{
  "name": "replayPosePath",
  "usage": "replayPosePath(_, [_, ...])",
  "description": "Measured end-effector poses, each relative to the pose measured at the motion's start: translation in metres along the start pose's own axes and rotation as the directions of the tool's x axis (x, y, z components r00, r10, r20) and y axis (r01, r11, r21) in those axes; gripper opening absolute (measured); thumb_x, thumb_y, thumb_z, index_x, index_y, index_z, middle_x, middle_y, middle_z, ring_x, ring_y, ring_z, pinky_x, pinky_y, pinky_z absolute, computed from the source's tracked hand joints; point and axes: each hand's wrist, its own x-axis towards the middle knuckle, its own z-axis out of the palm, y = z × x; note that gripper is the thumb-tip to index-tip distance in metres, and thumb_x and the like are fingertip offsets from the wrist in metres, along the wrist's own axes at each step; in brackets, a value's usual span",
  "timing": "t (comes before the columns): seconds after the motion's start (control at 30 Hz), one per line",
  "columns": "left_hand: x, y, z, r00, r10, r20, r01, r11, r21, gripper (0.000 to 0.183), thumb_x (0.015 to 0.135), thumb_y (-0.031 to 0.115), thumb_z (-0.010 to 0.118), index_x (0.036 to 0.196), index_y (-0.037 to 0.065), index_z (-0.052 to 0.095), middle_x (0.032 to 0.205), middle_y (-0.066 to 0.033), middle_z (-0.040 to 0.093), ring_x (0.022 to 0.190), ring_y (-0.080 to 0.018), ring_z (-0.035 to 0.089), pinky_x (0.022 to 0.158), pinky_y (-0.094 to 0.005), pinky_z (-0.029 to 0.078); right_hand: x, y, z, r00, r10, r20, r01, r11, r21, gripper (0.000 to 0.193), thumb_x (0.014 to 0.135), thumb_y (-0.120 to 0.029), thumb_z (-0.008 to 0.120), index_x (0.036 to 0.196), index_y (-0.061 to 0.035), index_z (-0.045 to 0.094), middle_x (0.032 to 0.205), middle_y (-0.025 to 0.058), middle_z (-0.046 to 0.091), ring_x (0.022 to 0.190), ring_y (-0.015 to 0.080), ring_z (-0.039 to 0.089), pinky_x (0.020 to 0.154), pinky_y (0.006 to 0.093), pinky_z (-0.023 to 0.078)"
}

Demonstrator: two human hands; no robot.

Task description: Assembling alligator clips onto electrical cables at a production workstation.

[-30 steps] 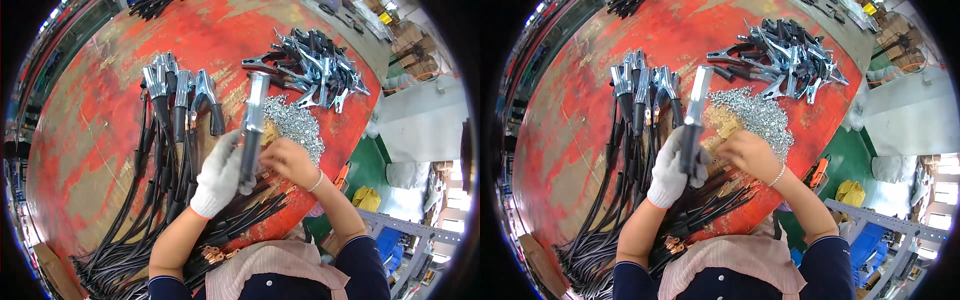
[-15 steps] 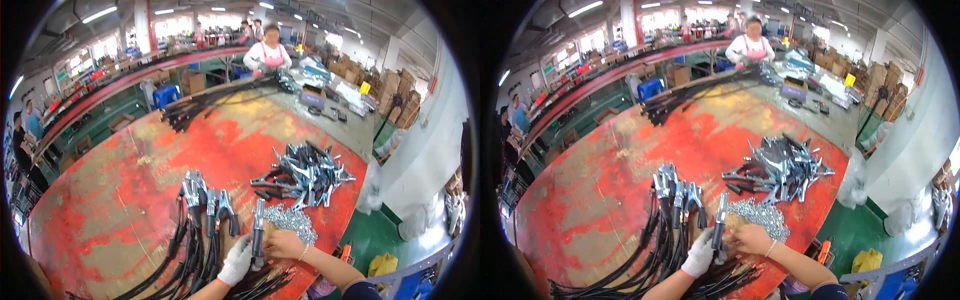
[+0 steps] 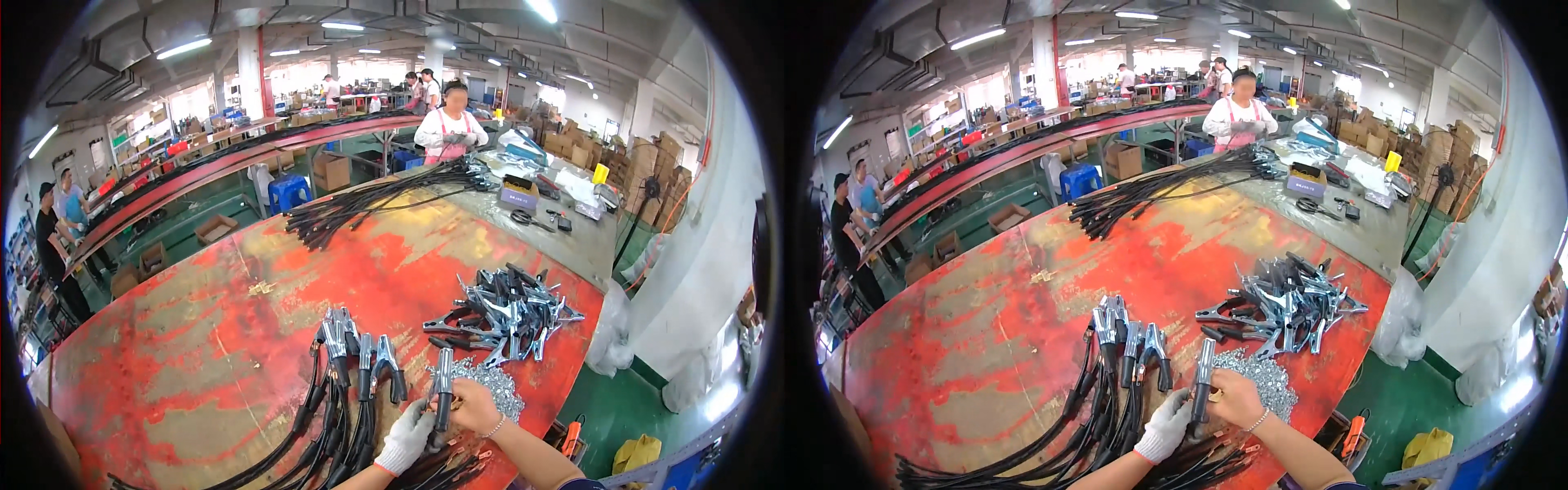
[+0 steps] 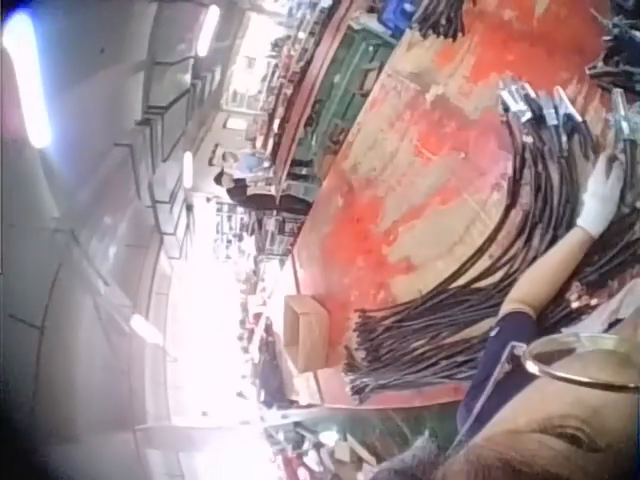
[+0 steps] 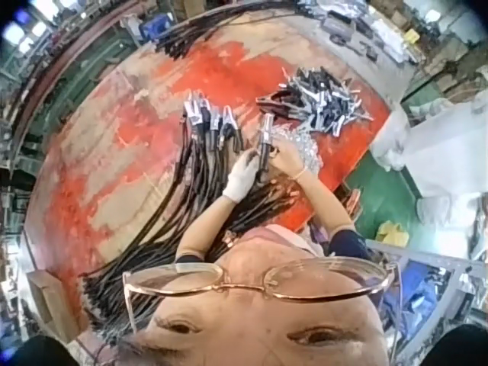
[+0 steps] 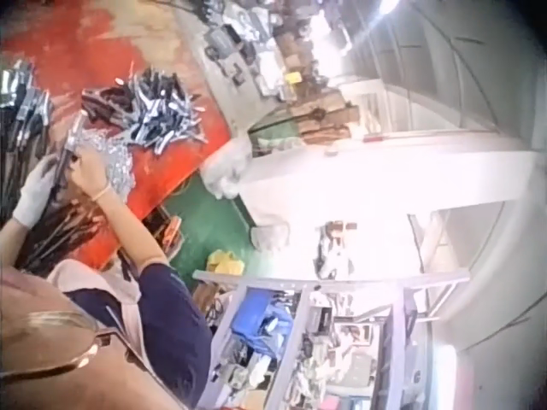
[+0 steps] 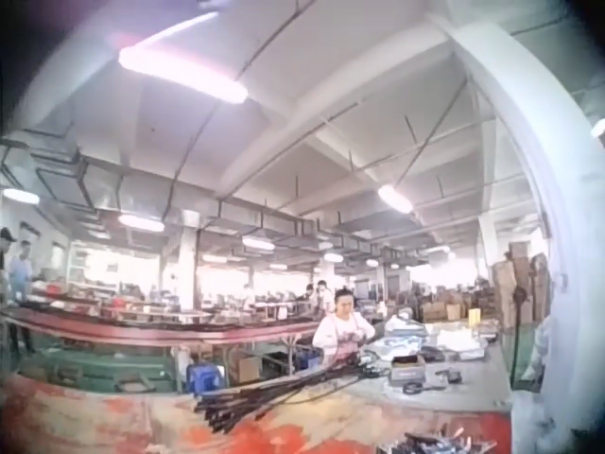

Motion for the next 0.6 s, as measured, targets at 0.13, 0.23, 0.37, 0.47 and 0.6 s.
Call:
replayPosePath(0.13, [0.0, -0.001, -0.001, 0.999, -0.027, 0.029, 0.027, 1.0, 0.012, 0.038, 0.1, 0.017, 0.047, 0.131, -0.004, 0.041, 0.091, -0.0106, 0.064, 0.069, -0.013, 0.061, 0.061, -0.0263, 0.05, -0.002, 0.0, -0.003, 0.998, 0.038, 0.047, -0.037, 0.999, -0.012, 0.021, 0.071, -0.023, 0.079, 0.087, -0.0118, 0.071, 0.086, 0.0081, 0.067, 0.081, 0.027, 0.064, 0.071, 0.036, 0.052])
replayPosePath(0.23, [0.0, 0.003, 0.0, 0.999, -0.028, 0.045, 0.028, 1.0, 0.013, 0.038, 0.1, 0.016, 0.046, 0.132, -0.004, 0.041, 0.093, -0.0106, 0.064, 0.072, -0.0134, 0.061, 0.063, -0.0266, 0.051, -0.005, 0.007, -0.005, 0.994, 0.04, 0.106, -0.039, 0.999, -0.011, 0.031, 0.069, -0.023, 0.077, 0.096, -0.0122, 0.069, 0.096, 0.0088, 0.067, 0.091, 0.0287, 0.064, 0.078, 0.0376, 0.053])
replayPosePath(0.37, [0.003, -0.007, -0.003, 0.999, 0.048, 0.022, -0.049, 0.997, 0.064, 0.039, 0.1, 0.015, 0.046, 0.133, -0.004, 0.04, 0.098, -0.0103, 0.063, 0.08, -0.0139, 0.062, 0.07, -0.0267, 0.051, -0.003, 0.011, 0.002, 0.999, 0.013, 0.042, -0.014, 1.0, 0.026, 0.021, 0.071, -0.023, 0.079, 0.087, -0.0121, 0.071, 0.087, 0.0073, 0.067, 0.084, 0.0272, 0.064, 0.074, 0.0368, 0.052])
replayPosePath(0.47, [0.0, 0.002, -0.002, 0.998, -0.044, 0.033, 0.044, 0.999, 0.021, 0.038, 0.1, 0.014, 0.046, 0.133, -0.003, 0.041, 0.102, -0.0099, 0.062, 0.087, -0.0141, 0.062, 0.075, -0.0271, 0.051, -0.002, 0.008, 0.003, 1.0, 0.002, 0.014, -0.003, 0.998, 0.057, 0.016, 0.073, -0.022, 0.08, 0.083, -0.0118, 0.073, 0.083, 0.0067, 0.067, 0.081, 0.0264, 0.064, 0.073, 0.0359, 0.051])
replayPosePath(0.6, [-0.001, 0.007, -0.001, 0.999, -0.052, -0.004, 0.052, 0.995, 0.085, 0.037, 0.1, 0.014, 0.047, 0.132, -0.003, 0.044, 0.104, -0.0089, 0.062, 0.089, -0.0137, 0.061, 0.078, -0.0267, 0.05, 0.0, 0.001, -0.002, 1.0, 0.006, 0.024, -0.008, 0.995, 0.099, 0.016, 0.074, -0.022, 0.08, 0.084, -0.0119, 0.073, 0.081, 0.0062, 0.066, 0.081, 0.0265, 0.063, 0.072, 0.0354, 0.051])
